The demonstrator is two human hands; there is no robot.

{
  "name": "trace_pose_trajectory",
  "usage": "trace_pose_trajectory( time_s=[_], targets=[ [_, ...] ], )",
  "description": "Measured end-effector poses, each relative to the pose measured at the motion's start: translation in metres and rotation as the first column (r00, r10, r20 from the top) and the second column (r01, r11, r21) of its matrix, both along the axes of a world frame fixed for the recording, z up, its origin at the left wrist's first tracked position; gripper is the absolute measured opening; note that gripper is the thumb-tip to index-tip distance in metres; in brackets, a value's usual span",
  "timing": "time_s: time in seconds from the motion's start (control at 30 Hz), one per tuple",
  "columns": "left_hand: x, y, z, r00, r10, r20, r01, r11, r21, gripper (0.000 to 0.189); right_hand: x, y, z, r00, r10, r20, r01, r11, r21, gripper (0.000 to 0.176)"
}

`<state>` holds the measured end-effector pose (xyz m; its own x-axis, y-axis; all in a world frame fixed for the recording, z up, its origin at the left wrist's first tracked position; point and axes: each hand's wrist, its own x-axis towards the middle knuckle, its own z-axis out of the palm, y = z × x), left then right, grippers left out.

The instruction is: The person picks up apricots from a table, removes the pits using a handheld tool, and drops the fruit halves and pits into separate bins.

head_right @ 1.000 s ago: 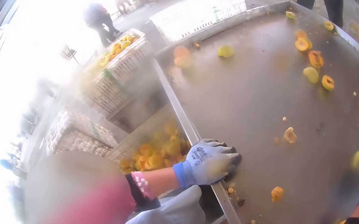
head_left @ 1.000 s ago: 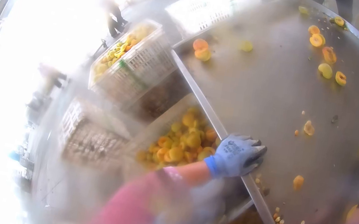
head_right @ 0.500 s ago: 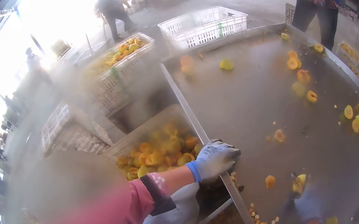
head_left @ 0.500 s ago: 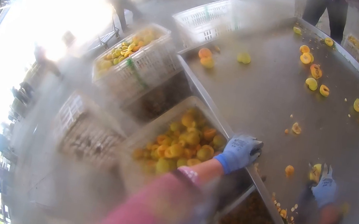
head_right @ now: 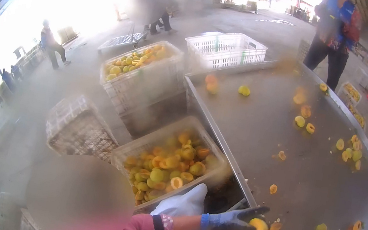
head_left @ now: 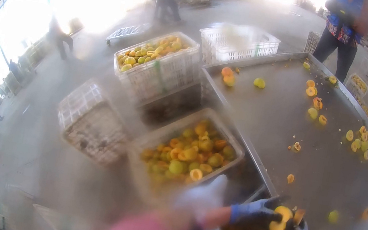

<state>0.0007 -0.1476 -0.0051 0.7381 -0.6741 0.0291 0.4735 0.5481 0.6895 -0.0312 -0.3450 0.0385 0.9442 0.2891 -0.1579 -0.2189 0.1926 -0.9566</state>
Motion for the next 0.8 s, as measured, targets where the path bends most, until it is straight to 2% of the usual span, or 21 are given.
trace_pose_trajectory(
  time_s=[0.03,0.13,0.2,0.3,0.33,0.37,0.4,0.5,0.53,0.57,0.6,0.63,0.7,0.73,0.77,0.8],
  targets=[
    [-0.014,0.005,0.019,0.986,-0.136,-0.092,0.131,0.99,-0.059,0.07,-0.012,-0.006,-0.018,0.996,0.083,-0.017,-0.081,0.991,0.104,0.037],
    [-0.046,0.01,0.004,0.964,-0.153,-0.218,0.149,0.988,-0.035,0.069,-0.052,0.042,0.035,0.992,-0.011,-0.127,0.025,0.994,0.11,0.031],
    [-0.063,0.017,-0.006,0.957,-0.104,-0.271,0.091,0.994,-0.058,0.061,-0.065,0.044,0.019,0.993,-0.082,-0.086,0.082,0.997,-0.008,0.028],
    [-0.078,0.031,-0.014,0.95,0.027,-0.31,-0.01,0.998,0.058,0.056,-0.084,0.034,-0.028,0.982,-0.19,0.01,0.189,0.966,-0.178,0.023],
    [-0.076,0.039,-0.054,0.914,0.134,-0.384,-0.118,0.991,0.066,0.053,-0.097,0.025,-0.041,0.954,-0.049,0.297,0.176,0.891,-0.418,0.028],
    [-0.075,0.045,-0.071,0.895,0.192,-0.403,-0.186,0.981,0.056,0.051,-0.109,0.016,-0.054,0.836,0.096,0.541,0.302,0.742,-0.598,0.036],
    [-0.074,0.051,-0.088,0.873,0.249,-0.419,-0.253,0.966,0.047,0.049,-0.128,0.034,-0.046,0.683,0.137,0.718,0.455,0.689,-0.564,0.038],
    [-0.071,0.102,-0.037,0.906,0.298,-0.302,-0.334,0.94,-0.074,0.047,-0.139,0.029,-0.054,0.878,0.205,0.433,0.128,0.77,-0.625,0.041],
    [-0.067,0.111,-0.018,0.911,0.313,-0.269,-0.352,0.93,-0.11,0.047,-0.127,0.014,-0.118,0.951,0.114,0.287,0.102,0.762,-0.64,0.04],
    [-0.068,0.108,0.007,0.842,0.399,-0.363,-0.467,0.876,-0.122,0.046,-0.132,0.022,-0.105,0.968,0.109,0.224,0.09,0.686,-0.722,0.045],
    [-0.07,0.108,0.037,0.781,0.521,-0.345,-0.571,0.819,-0.056,0.048,-0.136,0.031,-0.09,0.982,0.103,0.158,0.065,0.603,-0.795,0.051],
    [-0.064,0.115,0.036,0.778,0.488,-0.396,-0.548,0.835,-0.046,0.047,-0.135,0.039,-0.082,0.958,0.135,0.253,0.196,0.334,-0.922,0.06],
    [-0.056,0.114,0.043,0.844,0.461,-0.275,-0.508,0.851,-0.132,0.047,-0.114,0.057,-0.035,0.901,0.196,0.388,0.314,0.325,-0.892,0.054],
    [-0.058,0.109,0.054,0.865,0.461,-0.198,-0.492,0.857,-0.153,0.049,-0.105,0.06,-0.009,0.841,0.265,0.471,0.35,0.397,-0.849,0.051],
    [-0.064,0.102,0.061,0.864,0.474,-0.17,-0.497,0.857,-0.138,0.049,-0.098,0.068,0.017,0.8,0.234,0.553,0.384,0.509,-0.77,0.049],
    [-0.065,0.098,0.071,0.862,0.492,-0.122,-0.506,0.853,-0.129,0.049,-0.095,0.078,0.043,0.774,0.246,0.584,0.382,0.554,-0.74,0.049]
  ],
)
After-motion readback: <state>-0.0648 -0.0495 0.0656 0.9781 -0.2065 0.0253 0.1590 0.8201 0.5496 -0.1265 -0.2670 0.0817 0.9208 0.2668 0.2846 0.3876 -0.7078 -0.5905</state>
